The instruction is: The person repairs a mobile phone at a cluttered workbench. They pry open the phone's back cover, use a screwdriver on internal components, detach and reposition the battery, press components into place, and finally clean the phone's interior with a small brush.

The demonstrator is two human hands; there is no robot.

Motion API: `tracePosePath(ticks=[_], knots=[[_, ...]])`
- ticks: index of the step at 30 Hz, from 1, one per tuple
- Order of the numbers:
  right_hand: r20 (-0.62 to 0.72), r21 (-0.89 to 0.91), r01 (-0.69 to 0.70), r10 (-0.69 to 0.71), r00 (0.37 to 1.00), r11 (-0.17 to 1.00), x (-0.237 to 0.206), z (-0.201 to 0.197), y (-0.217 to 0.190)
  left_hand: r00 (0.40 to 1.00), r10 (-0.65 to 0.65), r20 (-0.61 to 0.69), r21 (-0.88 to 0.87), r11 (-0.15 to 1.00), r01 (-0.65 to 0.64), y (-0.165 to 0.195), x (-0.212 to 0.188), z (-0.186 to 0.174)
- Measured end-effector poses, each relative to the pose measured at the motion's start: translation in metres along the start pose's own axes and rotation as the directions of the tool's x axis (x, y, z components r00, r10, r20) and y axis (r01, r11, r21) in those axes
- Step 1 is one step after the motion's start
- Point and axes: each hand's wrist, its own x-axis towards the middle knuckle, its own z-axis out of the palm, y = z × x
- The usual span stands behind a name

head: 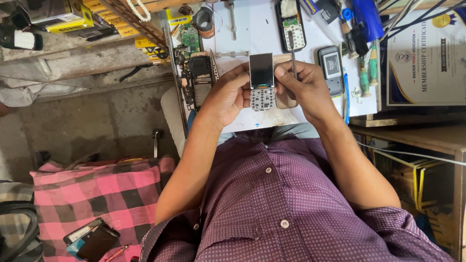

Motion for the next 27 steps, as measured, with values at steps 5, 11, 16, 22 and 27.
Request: tracePosePath(ticks=[5, 11, 16, 22, 27], knots=[[-0.029, -0.022, -0.030, 0.030, 0.999, 0.999, 0.000, -0.002, -0.005, 1.000, 0.015, 0.007, -0.012, 1.000, -0.015, 0.001, 0.001, 0.004], [-0.016, -0.007, -0.021, 0.021, 1.000, 1.000, 0.000, -0.002, -0.005, 1.000, 0.018, -0.004, -0.018, 1.000, -0.018, -0.002, 0.001, 0.005], [-0.026, -0.009, -0.022, 0.022, 0.999, 1.000, 0.000, -0.003, -0.004, 0.997, 0.069, -0.018, 0.030, 0.997, -0.068, -0.002, -0.001, 0.007], [-0.017, -0.008, -0.010, 0.010, 1.000, 1.000, -0.001, -0.005, -0.003, 0.996, 0.071, -0.061, 0.047, 0.997, -0.068, 0.001, -0.005, 0.014], [-0.011, -0.003, 0.000, 0.000, 1.000, 1.000, -0.001, -0.006, -0.003, 0.993, 0.092, -0.072, 0.056, 0.994, -0.088, 0.004, -0.009, 0.022]])
